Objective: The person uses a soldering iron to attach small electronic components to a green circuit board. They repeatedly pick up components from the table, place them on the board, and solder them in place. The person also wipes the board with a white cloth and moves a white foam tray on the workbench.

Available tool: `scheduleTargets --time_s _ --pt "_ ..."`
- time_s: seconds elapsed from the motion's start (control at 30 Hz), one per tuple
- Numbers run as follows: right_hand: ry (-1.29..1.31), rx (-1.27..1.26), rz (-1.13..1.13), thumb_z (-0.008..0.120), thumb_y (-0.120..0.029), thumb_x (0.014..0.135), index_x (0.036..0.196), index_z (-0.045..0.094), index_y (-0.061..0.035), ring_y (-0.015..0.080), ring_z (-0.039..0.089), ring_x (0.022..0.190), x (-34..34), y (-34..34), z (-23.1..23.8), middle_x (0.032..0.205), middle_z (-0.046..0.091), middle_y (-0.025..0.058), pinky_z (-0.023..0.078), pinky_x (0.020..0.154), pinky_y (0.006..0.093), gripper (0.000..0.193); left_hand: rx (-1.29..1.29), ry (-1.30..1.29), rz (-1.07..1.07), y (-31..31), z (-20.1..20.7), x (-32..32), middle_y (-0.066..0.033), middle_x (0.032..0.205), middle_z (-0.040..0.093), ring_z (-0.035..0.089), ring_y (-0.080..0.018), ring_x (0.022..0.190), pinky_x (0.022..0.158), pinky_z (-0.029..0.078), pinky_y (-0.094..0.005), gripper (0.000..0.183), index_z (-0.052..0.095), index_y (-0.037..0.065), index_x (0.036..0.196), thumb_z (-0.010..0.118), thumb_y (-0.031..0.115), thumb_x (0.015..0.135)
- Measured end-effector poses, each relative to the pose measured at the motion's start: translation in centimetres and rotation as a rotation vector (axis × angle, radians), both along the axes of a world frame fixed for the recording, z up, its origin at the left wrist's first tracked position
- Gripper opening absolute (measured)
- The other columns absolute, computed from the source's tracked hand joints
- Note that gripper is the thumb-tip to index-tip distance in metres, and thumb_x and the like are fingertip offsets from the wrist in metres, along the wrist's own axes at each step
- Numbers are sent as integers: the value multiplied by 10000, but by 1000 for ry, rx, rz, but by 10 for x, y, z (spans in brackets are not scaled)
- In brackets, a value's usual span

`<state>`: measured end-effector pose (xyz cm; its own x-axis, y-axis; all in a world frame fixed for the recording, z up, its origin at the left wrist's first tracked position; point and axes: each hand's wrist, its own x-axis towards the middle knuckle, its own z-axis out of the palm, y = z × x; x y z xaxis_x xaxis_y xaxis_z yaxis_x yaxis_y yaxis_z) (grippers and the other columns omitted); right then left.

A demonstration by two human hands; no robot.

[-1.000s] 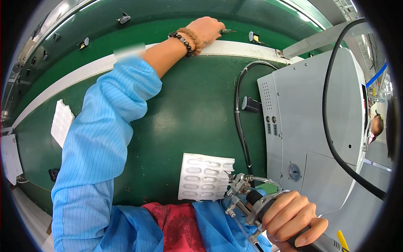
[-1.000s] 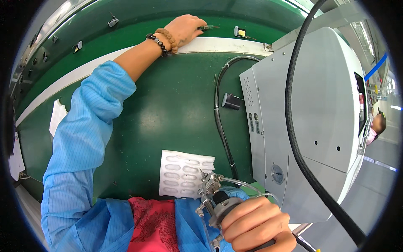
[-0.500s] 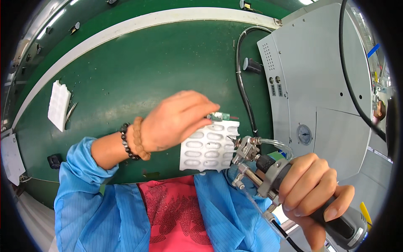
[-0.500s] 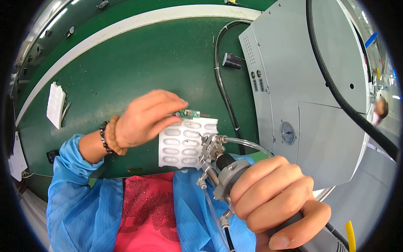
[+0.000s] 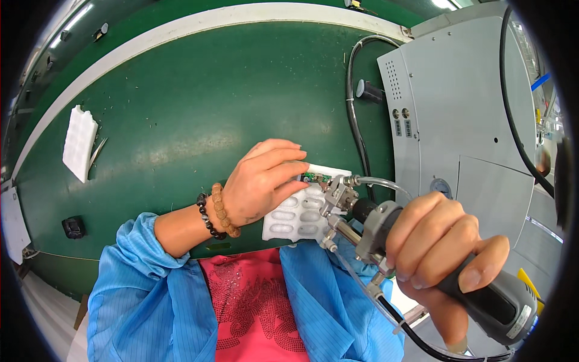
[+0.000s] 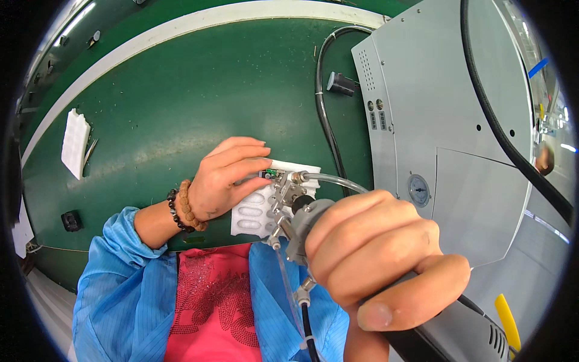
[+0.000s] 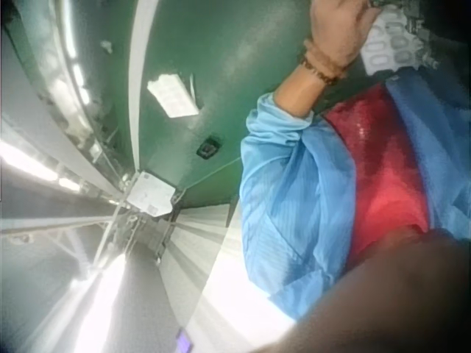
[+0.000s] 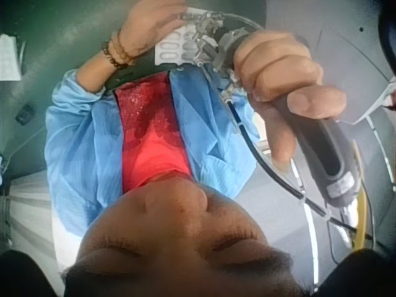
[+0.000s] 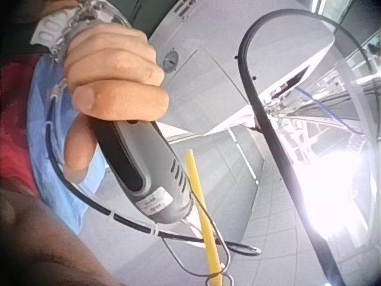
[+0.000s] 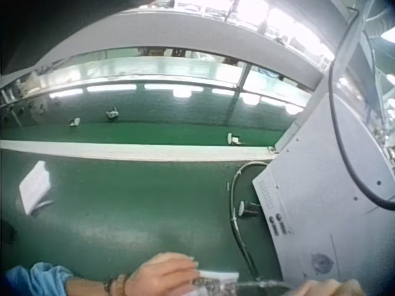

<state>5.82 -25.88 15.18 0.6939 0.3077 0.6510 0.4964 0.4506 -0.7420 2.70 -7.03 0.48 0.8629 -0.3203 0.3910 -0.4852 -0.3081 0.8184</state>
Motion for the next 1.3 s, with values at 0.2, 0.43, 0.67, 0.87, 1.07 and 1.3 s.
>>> scheduleTargets --time_s 0.2,0.43,0.67,0.87,1.07,1.3 --pt "25 -38 12 739 -493 851 1079 495 -102 95 549 472 5 13 -3 668 566 6 477 422 219 515 -11 51 -19 6 1 0 -112 1035 700 625 -316 1060 863 542 -396 361 712 8 981 844 64 650" --pt "7 -38 29 741 -493 847 1088 507 -105 91 562 489 4 12 -13 677 576 8 475 431 211 513 -17 18 -10 4 -6 2 -108 1005 701 632 -314 1042 860 529 -400 341 713 7 972 832 77 660" --pt "44 -62 13 752 -489 834 1080 506 -107 90 567 492 4 18 -4 686 581 10 471 432 209 518 -18 47 -20 10 1 1 -103 998 702 637 -311 1032 867 519 -402 327 712 12 968 824 89 670" --pt "54 -85 67 755 -487 830 1045 480 -118 90 573 499 14 24 -6 687 581 7 471 438 211 508 -15 64 -12 12 2 0 -106 987 698 639 -305 1019 863 521 -403 320 708 7 969 814 80 676" --pt "44 -172 79 739 -470 852 1019 443 -129 88 567 499 15 22 -3 685 577 -4 466 444 212 482 -54 63 -36 5 1 0 -114 966 690 642 -304 989 843 534 -390 325 705 3 967 808 73 667" --pt "41 -14 13 751 -414 866 1034 492 -81 85 553 471 -1 1 9 631 568 -3 470 440 208 454 -27 86 -4 11 0 -3 -122 963 690 644 -311 975 841 538 -391 311 702 -1 969 815 94 695"
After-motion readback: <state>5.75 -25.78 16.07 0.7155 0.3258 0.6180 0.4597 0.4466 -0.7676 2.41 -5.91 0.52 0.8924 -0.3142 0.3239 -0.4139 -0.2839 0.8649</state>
